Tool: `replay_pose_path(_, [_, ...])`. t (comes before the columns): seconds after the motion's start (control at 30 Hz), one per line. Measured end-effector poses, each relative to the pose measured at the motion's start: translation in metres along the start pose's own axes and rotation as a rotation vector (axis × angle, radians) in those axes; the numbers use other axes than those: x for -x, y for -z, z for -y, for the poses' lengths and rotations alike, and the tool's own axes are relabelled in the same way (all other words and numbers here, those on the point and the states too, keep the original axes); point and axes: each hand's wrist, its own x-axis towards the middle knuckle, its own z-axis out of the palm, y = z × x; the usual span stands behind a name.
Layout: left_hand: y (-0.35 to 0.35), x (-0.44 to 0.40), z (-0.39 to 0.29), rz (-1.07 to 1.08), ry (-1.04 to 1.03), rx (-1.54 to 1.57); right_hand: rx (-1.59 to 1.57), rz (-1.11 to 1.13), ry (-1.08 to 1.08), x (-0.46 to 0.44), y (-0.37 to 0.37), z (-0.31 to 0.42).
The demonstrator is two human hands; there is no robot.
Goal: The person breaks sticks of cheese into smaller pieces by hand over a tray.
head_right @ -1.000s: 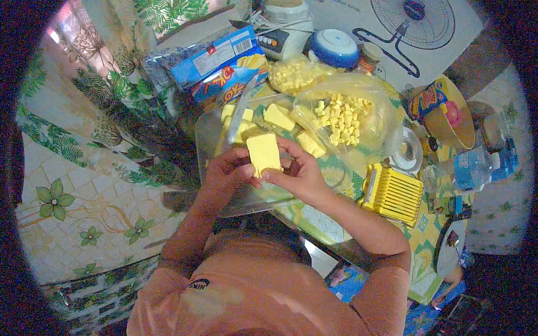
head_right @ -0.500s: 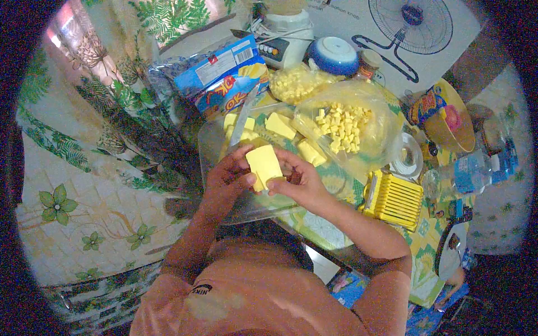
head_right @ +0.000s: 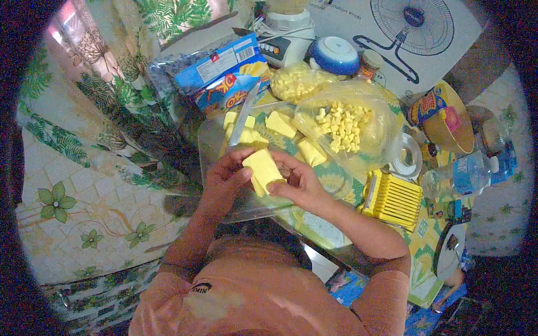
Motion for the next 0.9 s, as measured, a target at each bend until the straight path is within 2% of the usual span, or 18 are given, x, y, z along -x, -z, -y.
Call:
replay_pose_path(0.1, [0.003,0.001,-0.003,0.016,0.051,-0.078,-0.044,0.011,-0.030,-0.001,0.002,0.001])
replay_pose_path(0.37, [0.005,0.001,0.001,0.009,0.054,0.033,-0.190,-0.030,-0.008,-0.003,-0.001,0.007])
replay_pose_path(0.47, [0.005,0.002,0.002,-0.003,0.047,0.043,-0.025,-0.062,0.031,-0.001,0.002,0.010])
replay_pose_path(0.57, [0.004,0.001,0.002,-0.006,0.008,0.050,0.362,-0.189,0.205,0.000,-0.003,0.013])
replay_pose_path(0.67, [0.004,0.003,0.005,-0.038,-0.057,0.019,0.775,-0.119,0.153,0.004,-0.002,0.030])
replay_pose_path(0.77, [0.000,0.006,-0.004,-0.070,-0.124,-0.139,0.920,-0.021,0.026,0.007,-0.009,0.036])
replay_pose_path(0.8, [-0.002,0.007,-0.010,-0.078,-0.147,-0.210,1.002,-0.006,0.069,0.008,-0.011,0.033])
replay_pose_path(0.9, [-0.003,0.009,-0.015,-0.068,-0.174,-0.153,1.260,0.028,0.035,0.011,-0.014,0.032])
